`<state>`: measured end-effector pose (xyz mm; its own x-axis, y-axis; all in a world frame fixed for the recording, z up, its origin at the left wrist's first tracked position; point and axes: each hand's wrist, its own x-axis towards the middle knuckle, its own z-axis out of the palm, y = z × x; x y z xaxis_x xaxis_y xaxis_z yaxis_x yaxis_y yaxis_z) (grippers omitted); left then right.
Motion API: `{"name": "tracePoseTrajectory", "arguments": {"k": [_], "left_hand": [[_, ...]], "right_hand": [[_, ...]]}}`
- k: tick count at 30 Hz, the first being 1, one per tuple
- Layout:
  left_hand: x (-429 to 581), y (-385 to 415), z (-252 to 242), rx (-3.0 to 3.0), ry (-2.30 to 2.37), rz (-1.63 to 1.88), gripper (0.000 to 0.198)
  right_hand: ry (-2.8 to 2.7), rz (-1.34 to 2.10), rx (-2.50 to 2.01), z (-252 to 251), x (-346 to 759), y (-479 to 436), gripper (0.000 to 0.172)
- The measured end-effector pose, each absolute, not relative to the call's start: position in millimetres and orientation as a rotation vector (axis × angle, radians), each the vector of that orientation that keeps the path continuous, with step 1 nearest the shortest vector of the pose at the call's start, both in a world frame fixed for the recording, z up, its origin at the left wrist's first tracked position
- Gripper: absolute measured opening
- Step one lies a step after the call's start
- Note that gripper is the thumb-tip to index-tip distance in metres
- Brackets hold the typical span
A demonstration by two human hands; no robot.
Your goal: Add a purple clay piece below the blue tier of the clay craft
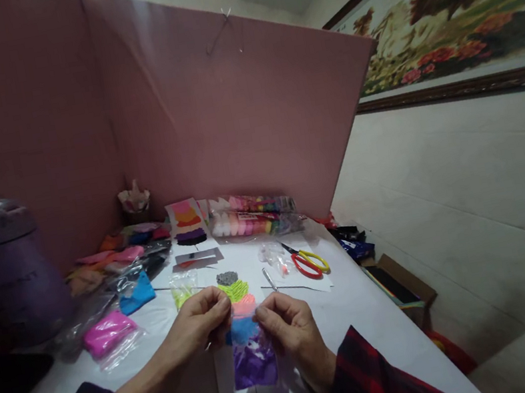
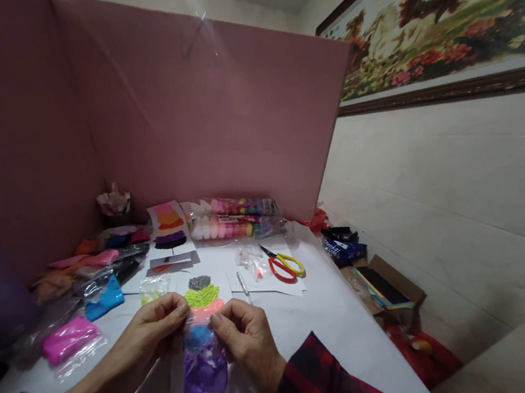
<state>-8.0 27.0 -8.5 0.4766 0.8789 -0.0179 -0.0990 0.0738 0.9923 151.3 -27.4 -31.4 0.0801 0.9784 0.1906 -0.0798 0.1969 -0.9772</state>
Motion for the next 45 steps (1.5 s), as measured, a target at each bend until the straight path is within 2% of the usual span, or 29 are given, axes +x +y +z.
{"name": "tracePoseTrajectory", "arguments": {"k": [8, 12, 24, 30, 38, 41, 45], "left_hand": [[-6, 20, -9, 1.544, 0.77, 0.73, 0.03], [-9, 24, -10, 1.626, 0.753, 0.8, 0.025], [-15, 30, -1, 1.609, 0.813, 0.884, 0.027], [-35, 65, 6, 1.761, 1.306, 1.182, 0.025], [-72, 88, 21, 1.876, 1.76, 1.439, 0.011], [-68, 83, 25, 1.914, 1.743, 1.511, 0.008], [-48, 72, 18, 1.649, 1.36, 1.369, 0.01]], "right_hand": [[-1.156, 0.98, -1.056, -33, 154, -22, 0.034], [-1.16, 1.022, -1.051, -33, 152, -23, 0.035], [-1.139, 1.135, -1.009, -35, 149, -24, 0.04], [-1.074, 1.136, -1.068, -38, 152, -17, 0.045], [-1.143, 1.142, -1.027, -42, 149, -23, 0.038], [-1.155, 1.138, -1.02, -42, 148, -24, 0.037], [-1.162, 1.135, -1.022, -41, 148, -24, 0.037]]}}
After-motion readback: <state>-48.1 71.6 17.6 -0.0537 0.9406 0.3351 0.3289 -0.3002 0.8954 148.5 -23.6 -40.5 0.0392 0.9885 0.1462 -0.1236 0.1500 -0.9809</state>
